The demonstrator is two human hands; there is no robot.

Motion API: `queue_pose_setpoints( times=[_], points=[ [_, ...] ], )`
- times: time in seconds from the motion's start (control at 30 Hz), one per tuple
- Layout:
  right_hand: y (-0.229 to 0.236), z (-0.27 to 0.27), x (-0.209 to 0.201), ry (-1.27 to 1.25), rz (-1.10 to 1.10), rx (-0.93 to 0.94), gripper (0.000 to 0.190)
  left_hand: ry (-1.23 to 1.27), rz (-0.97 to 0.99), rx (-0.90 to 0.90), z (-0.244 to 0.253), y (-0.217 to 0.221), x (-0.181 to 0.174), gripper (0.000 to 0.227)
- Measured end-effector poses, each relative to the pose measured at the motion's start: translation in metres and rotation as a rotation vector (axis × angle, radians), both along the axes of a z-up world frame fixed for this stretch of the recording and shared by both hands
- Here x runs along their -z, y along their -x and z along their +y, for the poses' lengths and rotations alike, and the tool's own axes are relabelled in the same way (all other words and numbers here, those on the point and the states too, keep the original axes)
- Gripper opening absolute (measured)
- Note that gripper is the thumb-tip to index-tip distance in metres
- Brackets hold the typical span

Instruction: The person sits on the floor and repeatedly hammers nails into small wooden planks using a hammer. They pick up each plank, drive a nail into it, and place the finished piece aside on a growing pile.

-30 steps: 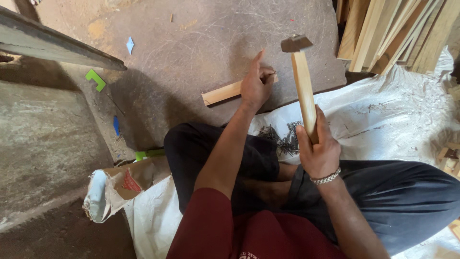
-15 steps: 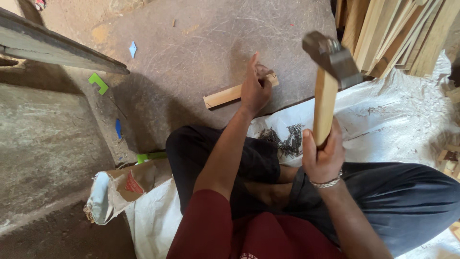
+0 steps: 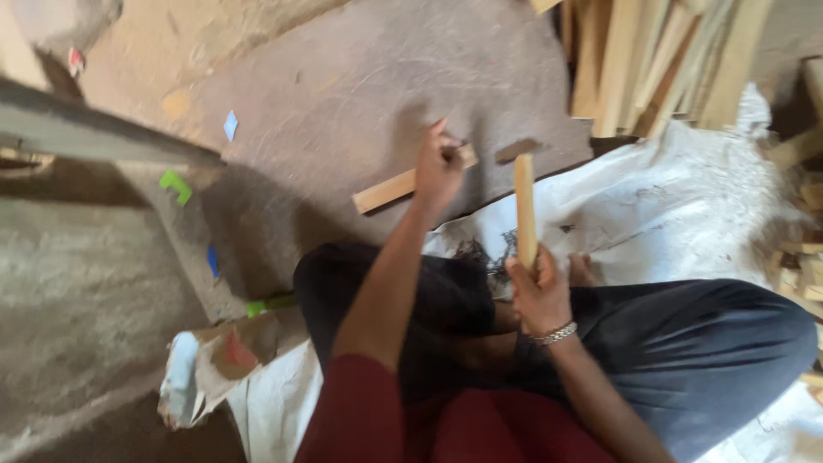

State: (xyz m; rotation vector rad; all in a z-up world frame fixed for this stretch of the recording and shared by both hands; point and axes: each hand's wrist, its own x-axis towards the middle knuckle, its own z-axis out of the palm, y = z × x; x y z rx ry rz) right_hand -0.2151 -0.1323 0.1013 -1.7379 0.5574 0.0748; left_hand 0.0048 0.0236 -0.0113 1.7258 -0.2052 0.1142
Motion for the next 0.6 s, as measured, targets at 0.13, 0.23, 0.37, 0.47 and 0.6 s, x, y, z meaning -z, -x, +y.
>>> queue_pose_setpoints(
  times=[0.13, 0.23, 0.37, 0.47, 0.6],
  points=[
    [0.009, -0.004, -0.001, -0.499, 0.263, 0.180, 0.019, -0.425, -0.122, 0.049, 0.039, 0.012, -0.018, 0.055],
    [0.007, -0.009, -0.001, -0.751, 0.316, 0.266, 0.019, -0.873, -0.229, 0.155, 0.080, 0.028, -0.037, 0.055],
    [-0.001, -0.014, -0.002, -0.841, 0.340, 0.278, 0.020, -0.979, -0.228, 0.153, 0.074, 0.026, -0.059, 0.039],
    [-0.001, -0.016, 0.001, -0.801, 0.291, 0.269, 0.023, -0.749, 0.143, 0.191, 0.013, 0.000, -0.069, 0.030],
    [0.003, -0.014, 0.005, -0.825, 0.180, 0.220, 0.027, -0.108, 0.482, 0.399, -0.109, -0.020, -0.099, 0.036]
  ],
)
